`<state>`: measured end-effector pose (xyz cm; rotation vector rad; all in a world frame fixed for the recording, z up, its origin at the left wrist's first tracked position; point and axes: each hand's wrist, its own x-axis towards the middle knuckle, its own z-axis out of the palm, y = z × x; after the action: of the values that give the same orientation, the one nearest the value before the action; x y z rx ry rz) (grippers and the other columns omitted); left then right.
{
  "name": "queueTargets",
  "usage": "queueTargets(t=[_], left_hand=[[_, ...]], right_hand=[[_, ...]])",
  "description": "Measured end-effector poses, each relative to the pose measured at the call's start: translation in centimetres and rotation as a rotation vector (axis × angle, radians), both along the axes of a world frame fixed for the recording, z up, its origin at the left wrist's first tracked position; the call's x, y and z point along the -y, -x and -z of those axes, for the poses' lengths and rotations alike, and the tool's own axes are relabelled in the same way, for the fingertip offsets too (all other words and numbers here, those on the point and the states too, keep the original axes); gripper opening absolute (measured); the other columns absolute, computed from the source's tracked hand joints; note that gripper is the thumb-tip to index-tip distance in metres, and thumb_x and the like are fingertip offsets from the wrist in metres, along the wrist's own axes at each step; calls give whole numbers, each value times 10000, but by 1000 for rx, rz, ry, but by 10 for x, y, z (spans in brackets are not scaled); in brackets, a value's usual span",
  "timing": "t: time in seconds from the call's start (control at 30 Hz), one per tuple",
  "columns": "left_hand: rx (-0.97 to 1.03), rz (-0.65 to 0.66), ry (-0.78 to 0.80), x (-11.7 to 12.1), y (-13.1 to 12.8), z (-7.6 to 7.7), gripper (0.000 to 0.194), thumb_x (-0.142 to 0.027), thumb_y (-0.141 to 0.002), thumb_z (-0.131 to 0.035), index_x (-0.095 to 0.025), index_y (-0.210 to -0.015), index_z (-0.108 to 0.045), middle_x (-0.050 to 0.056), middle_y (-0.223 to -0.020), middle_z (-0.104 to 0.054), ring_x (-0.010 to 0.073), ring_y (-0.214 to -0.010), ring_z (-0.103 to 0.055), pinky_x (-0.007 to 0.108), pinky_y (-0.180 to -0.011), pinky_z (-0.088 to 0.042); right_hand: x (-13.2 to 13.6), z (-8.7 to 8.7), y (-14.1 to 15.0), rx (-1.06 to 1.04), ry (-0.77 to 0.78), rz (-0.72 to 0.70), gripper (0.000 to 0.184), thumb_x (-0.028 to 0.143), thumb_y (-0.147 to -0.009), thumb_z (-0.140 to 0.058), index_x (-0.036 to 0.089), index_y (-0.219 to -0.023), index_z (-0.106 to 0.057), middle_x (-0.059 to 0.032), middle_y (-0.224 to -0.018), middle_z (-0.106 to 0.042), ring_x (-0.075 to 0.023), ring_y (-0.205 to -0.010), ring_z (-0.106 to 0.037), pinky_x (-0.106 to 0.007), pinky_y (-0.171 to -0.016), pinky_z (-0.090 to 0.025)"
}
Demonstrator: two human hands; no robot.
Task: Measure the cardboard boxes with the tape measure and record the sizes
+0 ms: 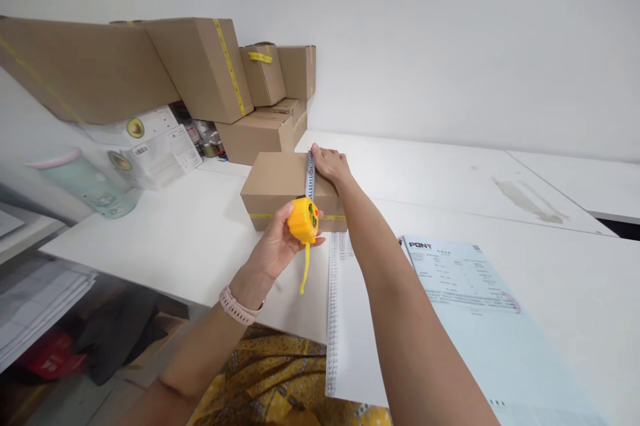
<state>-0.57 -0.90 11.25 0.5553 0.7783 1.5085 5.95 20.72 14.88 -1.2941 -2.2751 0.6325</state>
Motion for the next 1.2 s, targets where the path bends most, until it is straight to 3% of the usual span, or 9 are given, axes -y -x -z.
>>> queueTargets(t=[0.13,0.37,0.7,0.87,1.2], left_hand=[[26,-10,11,-1,-4,-1,443,-532,-741,-802,-188,-1001,-698,81,-1029,-715,174,-717,-667,374,-733,-623],[-20,-24,17,1,-7,-6,458,-512,-779,-759,-157,-1054,-668,96,-1059,-700,174,-765,-650,373,-738,-618],[-176,-69,14,5,-12,-6,514,-554,-731,-786,-140,-1018,-684,101,-1053,-666,182,-797,-627,350,-668,-602],[-306,-121,61,7,-25,1,531,-383,-657,-859,-172,-1114,-687,73,-1054,-651,173,-866,-611,283,-699,-528],[-265,-99,36,8,-24,4,548,-398,-644,-859,-179,-1112,-678,65,-1064,-645,180,-911,-603,309,-768,-527]], right_hand=[[-9,10,5,100,-119,-40,679,543,-1043,-134,158,-1225,-662,-207,-1391,-623,-385,-1329,-498,-583,-1122,-290],[-10,15,7,330,-301,-69,558,420,-1052,-150,223,-1333,-589,-160,-1416,-610,-393,-1274,-526,-609,-1024,-389],[-11,19,10,283,-268,-30,526,405,-1041,-224,236,-1445,-517,-105,-1505,-547,-353,-1351,-464,-576,-1099,-347],[-11,18,9,269,-254,-37,512,389,-1041,-232,238,-1431,-528,-97,-1507,-546,-337,-1373,-444,-562,-1122,-328],[-12,19,9,245,-241,-34,508,384,-1032,-247,245,-1421,-543,-91,-1494,-558,-341,-1372,-445,-568,-1122,-323]])
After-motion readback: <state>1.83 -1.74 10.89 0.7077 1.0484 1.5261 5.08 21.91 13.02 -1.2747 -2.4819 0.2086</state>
